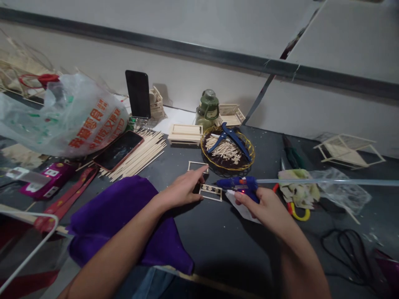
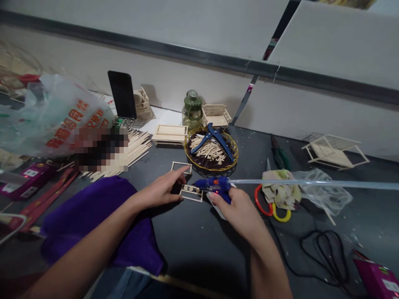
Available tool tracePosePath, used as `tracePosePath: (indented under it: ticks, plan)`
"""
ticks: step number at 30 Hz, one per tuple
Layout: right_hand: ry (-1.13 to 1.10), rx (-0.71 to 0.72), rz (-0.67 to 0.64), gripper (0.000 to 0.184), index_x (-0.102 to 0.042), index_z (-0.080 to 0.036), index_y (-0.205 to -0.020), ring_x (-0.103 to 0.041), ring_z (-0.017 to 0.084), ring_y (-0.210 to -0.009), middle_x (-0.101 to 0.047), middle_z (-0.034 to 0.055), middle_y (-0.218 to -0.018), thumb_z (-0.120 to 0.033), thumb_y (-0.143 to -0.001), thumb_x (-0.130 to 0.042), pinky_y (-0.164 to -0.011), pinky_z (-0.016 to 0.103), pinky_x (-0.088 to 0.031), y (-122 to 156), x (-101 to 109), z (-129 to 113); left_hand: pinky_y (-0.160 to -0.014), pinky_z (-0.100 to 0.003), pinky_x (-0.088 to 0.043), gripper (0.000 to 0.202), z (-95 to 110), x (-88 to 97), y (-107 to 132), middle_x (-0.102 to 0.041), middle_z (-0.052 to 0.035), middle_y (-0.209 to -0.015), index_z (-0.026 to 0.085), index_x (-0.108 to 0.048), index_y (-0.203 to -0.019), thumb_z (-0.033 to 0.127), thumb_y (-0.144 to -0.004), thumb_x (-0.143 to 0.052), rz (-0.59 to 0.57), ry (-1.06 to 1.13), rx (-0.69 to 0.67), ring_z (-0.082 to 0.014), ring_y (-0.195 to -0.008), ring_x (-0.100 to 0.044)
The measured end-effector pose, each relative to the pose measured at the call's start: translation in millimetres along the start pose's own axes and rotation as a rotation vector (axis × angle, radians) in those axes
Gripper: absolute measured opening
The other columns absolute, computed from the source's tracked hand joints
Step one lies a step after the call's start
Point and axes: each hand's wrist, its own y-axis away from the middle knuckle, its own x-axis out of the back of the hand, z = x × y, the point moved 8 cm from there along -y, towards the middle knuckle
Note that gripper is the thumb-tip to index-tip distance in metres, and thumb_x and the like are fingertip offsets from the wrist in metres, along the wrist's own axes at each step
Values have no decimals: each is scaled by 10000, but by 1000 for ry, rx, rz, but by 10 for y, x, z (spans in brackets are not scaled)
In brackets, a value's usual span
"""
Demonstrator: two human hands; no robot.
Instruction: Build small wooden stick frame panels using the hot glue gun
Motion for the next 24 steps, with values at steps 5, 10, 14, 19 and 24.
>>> tracePosePath:
  ticks: [5,10,14,19,24]
  plan:
    - [-26,3,-20,485,-704,-149,-788,-487,142,-433,-551,-4,-483,-590,-866,-518,-440,243,-339,-102,-103,-8,-958,-412,-442,913,-18,0,11,-579,-90,-1167,247,-177,-1532,208,-768,-676,17,-9,-5,-252,-1064,-550]
    - [-34,2,-23,484,-692,-153,-775,-486,144,-452,-561,2,-512,-590,-866,-506,-449,248,-343,-153,-167,-15,-1000,-430,-430,920,-29,-3,21,-559,-98,-1244,271,-160,-1535,208,-774,-673,19,5,-10,-268,-1141,-526]
    - [16,29,7,474,-692,-160,-743,-544,169,-535,-626,29,-579,-583,-859,-511,-509,263,-389,-177,-166,-32,-1015,-438,-427,906,-31,-5,22,-522,-110,-1326,273,-153,-1536,187,-784,-650,22,1,-13,-279,-1205,-498]
    - [41,32,26,484,-675,-174,-704,-594,199,-612,-683,60,-657,-596,-862,-498,-561,283,-414,-189,-157,-28,-1015,-449,-432,901,-33,-14,16,-502,-117,-1358,272,-132,-1539,191,-798,-638,8,16,-11,-281,-1213,-498]
    - [62,25,25,483,-667,-184,-722,-610,216,-645,-685,58,-674,-612,-859,-491,-599,297,-423,-207,-162,-22,-1027,-446,-427,908,-32,1,10,-509,-115,-1337,270,-134,-1541,191,-797,-648,12,19,6,-283,-1235,-480]
